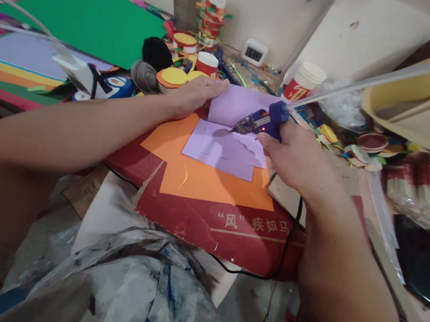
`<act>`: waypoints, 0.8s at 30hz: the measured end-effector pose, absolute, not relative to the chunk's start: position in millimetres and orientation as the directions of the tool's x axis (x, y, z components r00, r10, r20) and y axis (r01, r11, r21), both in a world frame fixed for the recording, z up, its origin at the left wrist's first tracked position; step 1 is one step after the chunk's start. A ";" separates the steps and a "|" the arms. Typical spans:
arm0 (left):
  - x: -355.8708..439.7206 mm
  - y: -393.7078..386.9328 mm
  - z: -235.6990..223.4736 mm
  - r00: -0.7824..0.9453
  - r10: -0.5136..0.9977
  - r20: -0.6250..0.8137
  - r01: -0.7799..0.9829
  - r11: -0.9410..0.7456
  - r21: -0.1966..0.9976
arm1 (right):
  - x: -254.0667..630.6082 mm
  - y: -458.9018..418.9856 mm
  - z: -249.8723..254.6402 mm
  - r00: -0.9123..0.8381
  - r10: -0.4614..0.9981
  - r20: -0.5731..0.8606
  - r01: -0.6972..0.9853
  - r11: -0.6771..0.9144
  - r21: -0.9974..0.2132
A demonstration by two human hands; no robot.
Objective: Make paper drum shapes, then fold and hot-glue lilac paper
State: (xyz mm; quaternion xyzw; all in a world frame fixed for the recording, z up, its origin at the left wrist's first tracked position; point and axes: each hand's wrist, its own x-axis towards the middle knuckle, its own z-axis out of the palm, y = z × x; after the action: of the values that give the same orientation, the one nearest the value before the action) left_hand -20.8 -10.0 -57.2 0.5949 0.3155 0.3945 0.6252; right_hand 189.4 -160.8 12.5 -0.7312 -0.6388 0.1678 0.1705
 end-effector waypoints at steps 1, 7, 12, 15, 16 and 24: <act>-20.8 -10.0 -57.4 0.498 0.863 0.078 -0.116 -0.023 0.993 | 185.9 -160.7 11.4 0.153 0.988 -0.022 0.880 -0.146 -0.452; -20.1 -12.1 -57.8 0.500 0.863 0.073 -0.104 -0.024 0.994 | 162.5 -164.0 13.8 0.160 0.987 -0.020 0.895 -0.154 -0.419; -23.9 -6.6 -62.0 0.539 0.831 0.142 -0.124 -0.088 0.988 | 170.8 -164.0 22.9 0.217 0.976 -0.010 0.923 -0.209 -0.323; -23.2 -7.7 -59.5 0.535 0.841 0.081 -0.102 -0.031 0.994 | 171.5 -162.2 20.4 0.207 0.977 -0.046 0.921 -0.211 -0.329; -22.4 -9.0 -58.1 0.526 0.848 0.061 -0.095 -0.013 0.995 | 170.6 -161.5 18.4 0.204 0.978 -0.049 0.919 -0.209 -0.336; -22.7 -10.4 -57.1 0.505 0.856 0.106 -0.097 -0.065 0.993 | 179.8 -159.8 11.1 0.171 0.985 0.013 0.949 -0.161 -0.272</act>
State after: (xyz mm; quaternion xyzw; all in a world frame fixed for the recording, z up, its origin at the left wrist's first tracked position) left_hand -22.7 -10.4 -57.1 0.6166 0.3080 0.3905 0.6104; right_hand 179.8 -159.8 11.1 -0.7573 -0.6385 0.0836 0.1091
